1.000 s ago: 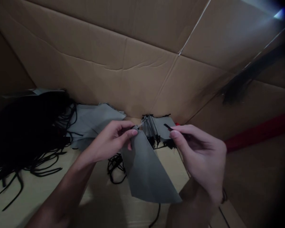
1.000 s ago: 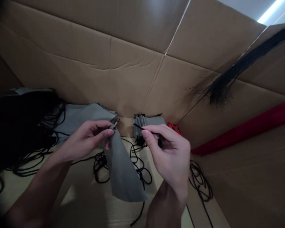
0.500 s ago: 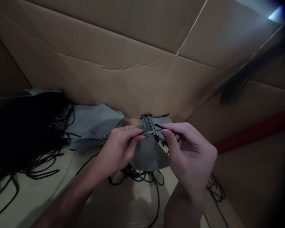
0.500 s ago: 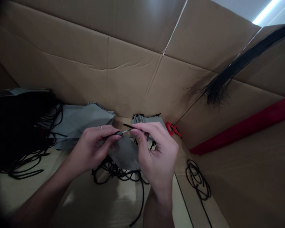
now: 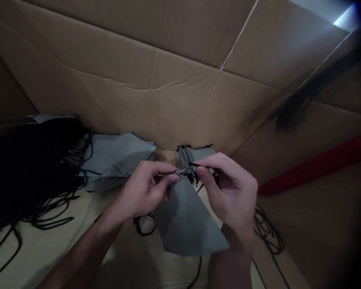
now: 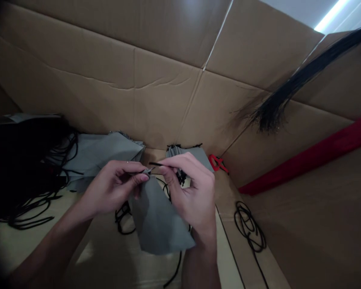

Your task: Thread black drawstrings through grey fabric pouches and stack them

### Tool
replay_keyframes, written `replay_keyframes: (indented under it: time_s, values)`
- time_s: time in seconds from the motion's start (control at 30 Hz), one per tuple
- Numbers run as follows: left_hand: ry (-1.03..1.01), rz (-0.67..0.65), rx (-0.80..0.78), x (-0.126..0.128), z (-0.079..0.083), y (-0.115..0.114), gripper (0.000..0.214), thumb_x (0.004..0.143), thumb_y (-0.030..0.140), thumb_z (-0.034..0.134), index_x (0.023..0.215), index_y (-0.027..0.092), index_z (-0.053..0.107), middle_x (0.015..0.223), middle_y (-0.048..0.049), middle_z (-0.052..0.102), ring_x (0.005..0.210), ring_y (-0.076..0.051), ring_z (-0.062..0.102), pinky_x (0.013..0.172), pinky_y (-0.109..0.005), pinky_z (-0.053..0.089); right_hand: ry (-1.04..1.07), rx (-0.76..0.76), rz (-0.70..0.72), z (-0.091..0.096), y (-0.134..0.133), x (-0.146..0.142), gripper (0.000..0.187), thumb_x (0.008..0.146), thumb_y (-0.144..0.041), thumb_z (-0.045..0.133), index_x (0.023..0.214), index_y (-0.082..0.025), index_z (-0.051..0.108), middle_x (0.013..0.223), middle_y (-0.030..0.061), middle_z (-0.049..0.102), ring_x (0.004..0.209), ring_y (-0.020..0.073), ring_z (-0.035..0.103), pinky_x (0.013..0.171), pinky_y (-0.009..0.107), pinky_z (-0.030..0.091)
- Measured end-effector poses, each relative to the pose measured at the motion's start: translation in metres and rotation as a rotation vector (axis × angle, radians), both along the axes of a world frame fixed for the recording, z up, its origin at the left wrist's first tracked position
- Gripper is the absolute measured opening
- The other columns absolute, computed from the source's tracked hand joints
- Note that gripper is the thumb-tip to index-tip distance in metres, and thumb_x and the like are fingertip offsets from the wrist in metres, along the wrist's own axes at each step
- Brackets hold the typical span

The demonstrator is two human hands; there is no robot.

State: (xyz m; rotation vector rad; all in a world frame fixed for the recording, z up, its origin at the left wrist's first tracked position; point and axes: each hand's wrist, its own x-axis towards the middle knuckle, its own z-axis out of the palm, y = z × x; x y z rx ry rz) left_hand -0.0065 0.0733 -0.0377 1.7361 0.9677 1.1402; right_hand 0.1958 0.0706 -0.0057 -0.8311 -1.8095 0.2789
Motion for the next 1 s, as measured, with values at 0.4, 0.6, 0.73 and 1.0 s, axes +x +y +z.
replay_keyframes:
  time_s: [0.4,0.6,0.73,1.0]
  values:
    - [0.039,0.205,0.279,0.005,0.000,0.000,0.029,0.101,0.021,0.060,0.074,0.017,0.070,0.064,-0.0003,0.065,0.060,-0.013,0.056,0.058,-0.027,0.041,-0.063,0.056,-0.098,0.007,-0.008,-0.009,0.016,0.093,-0.009,0.073,0.085,-0.022,0.072,0.080,-0.0030,0.073,0.075,0.0142,0.063,0.069,0.031,0.050]
    - [0.001,0.171,0.253,0.006,0.000,0.000,0.028,0.101,0.021,0.059,0.076,0.017,0.070,0.063,0.0002,0.065,0.059,-0.013,0.056,0.057,-0.027,0.041,-0.050,0.046,-0.069,0.008,-0.008,-0.010,0.015,0.094,-0.008,0.072,0.087,-0.022,0.074,0.082,-0.0027,0.074,0.077,0.0138,0.066,0.070,0.030,0.051]
    - [0.009,0.164,0.258,0.007,0.001,0.000,0.028,0.102,0.021,0.060,0.076,0.016,0.070,0.063,0.0008,0.065,0.058,-0.013,0.055,0.056,-0.026,0.040,-0.044,0.034,-0.061,0.007,-0.008,-0.008,0.013,0.096,-0.010,0.074,0.094,-0.022,0.079,0.087,-0.0014,0.078,0.079,0.0144,0.068,0.072,0.030,0.053]
    - [0.098,0.223,0.476,0.016,-0.003,-0.001,0.024,0.103,0.008,0.054,0.086,0.015,0.070,0.087,-0.0055,0.072,0.077,-0.015,0.066,0.068,-0.025,0.050,-0.091,-0.025,-0.133,0.003,-0.006,-0.010,0.012,0.099,-0.016,0.074,0.103,-0.024,0.081,0.092,-0.0004,0.080,0.083,0.0148,0.071,0.074,0.029,0.055]
